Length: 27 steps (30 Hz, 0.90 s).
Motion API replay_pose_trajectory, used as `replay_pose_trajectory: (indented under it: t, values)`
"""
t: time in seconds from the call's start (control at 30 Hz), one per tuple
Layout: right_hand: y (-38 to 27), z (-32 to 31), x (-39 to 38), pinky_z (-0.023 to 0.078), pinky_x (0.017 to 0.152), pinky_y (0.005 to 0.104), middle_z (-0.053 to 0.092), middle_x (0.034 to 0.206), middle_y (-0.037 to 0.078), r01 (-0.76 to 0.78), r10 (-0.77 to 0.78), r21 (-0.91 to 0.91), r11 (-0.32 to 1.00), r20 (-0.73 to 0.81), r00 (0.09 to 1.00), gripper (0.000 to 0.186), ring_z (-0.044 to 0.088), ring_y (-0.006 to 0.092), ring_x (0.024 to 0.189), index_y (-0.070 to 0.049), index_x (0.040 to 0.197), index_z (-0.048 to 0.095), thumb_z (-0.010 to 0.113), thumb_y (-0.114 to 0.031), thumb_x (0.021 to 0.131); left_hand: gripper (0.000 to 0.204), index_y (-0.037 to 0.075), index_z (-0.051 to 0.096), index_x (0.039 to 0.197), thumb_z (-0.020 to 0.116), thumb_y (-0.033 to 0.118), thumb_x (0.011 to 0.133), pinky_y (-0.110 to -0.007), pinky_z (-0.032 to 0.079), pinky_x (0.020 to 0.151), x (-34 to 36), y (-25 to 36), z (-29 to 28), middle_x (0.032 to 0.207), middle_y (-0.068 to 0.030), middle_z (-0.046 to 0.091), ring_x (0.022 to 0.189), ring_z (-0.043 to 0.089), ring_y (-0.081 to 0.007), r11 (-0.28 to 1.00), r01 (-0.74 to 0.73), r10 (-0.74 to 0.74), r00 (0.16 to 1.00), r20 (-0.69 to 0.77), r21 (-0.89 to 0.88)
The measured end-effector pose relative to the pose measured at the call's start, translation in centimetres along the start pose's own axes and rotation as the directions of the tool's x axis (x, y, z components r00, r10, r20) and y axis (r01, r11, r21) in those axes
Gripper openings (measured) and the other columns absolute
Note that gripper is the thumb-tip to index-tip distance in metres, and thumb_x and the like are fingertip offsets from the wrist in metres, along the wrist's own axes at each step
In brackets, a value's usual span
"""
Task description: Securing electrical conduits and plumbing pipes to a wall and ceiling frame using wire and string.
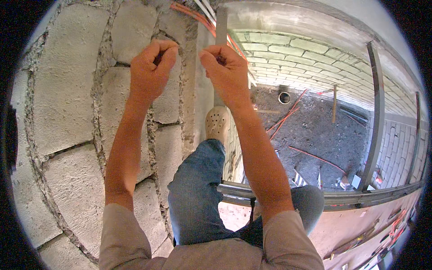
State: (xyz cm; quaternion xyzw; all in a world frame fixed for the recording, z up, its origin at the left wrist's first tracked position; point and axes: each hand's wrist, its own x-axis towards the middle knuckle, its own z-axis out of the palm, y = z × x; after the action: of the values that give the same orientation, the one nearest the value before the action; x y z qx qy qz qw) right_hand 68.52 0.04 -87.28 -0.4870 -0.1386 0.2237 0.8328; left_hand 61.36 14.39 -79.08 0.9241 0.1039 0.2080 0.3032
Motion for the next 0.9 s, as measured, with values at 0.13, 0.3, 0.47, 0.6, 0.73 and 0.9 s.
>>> replay_pose_trajectory:
  t: [0.13,0.3,0.47,0.6,0.73,0.9]
  values:
    - [-0.6,1.1,0.1,0.039,0.051,0.0194,0.058,0.068,-0.004,-0.003,0.006,0.100,0.995,-0.023,1.000,0.010,0.049,0.0027,0.058,-0.004,0.089,0.066,0.069,-0.013,0.089,0.011,0.003,0.068,0.095,0.064,0.011,0.090,-0.024,0.046,0.060,0.1,-0.2,0.2,0.076,-0.0041,0.065,0.065,0.055,-0.0073,0.987,-0.134,0.139,0.989,-0.050,0.091]
    - [-0.5,1.4,0.3,0.039,0.050,0.0192,0.059,0.069,-0.004,-0.010,0.012,0.117,0.993,-0.016,1.000,0.009,0.049,0.0026,0.057,-0.004,0.089,0.067,0.070,-0.012,0.088,0.010,0.003,0.067,0.096,0.063,0.009,0.090,-0.025,0.046,0.059,0.1,0.0,0.3,0.077,-0.0048,0.065,0.064,0.055,-0.0078,0.981,-0.174,0.181,0.980,-0.081,0.084]
    - [-0.8,1.9,0.5,0.038,0.049,0.0190,0.060,0.069,-0.004,-0.009,0.010,0.041,0.999,-0.015,1.000,0.008,0.049,0.0017,0.058,-0.004,0.089,0.069,0.070,-0.012,0.087,0.012,0.002,0.066,0.102,0.062,0.010,0.093,-0.024,0.047,0.068,-0.1,-0.4,0.0,0.084,-0.0039,0.064,0.075,0.057,-0.0087,0.993,-0.072,0.075,0.997,0.026,-0.095]
    - [-1.0,1.9,0.5,0.037,0.049,0.0189,0.060,0.069,-0.005,-0.005,0.005,0.024,1.000,0.011,1.000,0.007,0.048,0.0011,0.058,-0.004,0.088,0.069,0.070,-0.011,0.087,0.013,0.001,0.065,0.102,0.061,0.010,0.095,-0.024,0.047,0.073,0.1,-0.6,-0.2,0.089,-0.0028,0.064,0.082,0.057,-0.0088,0.982,-0.053,0.071,0.993,0.095,-0.179]
    - [-1.4,2.1,0.6,0.037,0.050,0.0186,0.060,0.070,-0.005,-0.020,0.020,0.019,1.000,0.023,1.000,0.006,0.048,0.0010,0.059,-0.005,0.088,0.070,0.070,-0.011,0.087,0.013,0.002,0.066,0.102,0.061,0.012,0.095,-0.024,0.048,0.075,0.3,-0.8,-0.2,0.090,-0.0013,0.064,0.085,0.057,-0.0087,0.954,0.039,0.010,0.987,0.159,-0.298]
    - [-1.1,1.7,0.7,0.040,0.053,0.0194,0.062,0.072,-0.005,0.011,-0.010,-0.045,0.999,0.030,1.000,0.006,0.050,0.0016,0.062,-0.005,0.088,0.070,0.069,-0.010,0.086,0.013,0.002,0.066,0.102,0.061,0.013,0.096,-0.024,0.048,0.076,0.5,-1.4,-0.2,0.090,0.0000,0.063,0.084,0.057,-0.0085,0.951,0.043,0.015,0.983,0.183,-0.307]
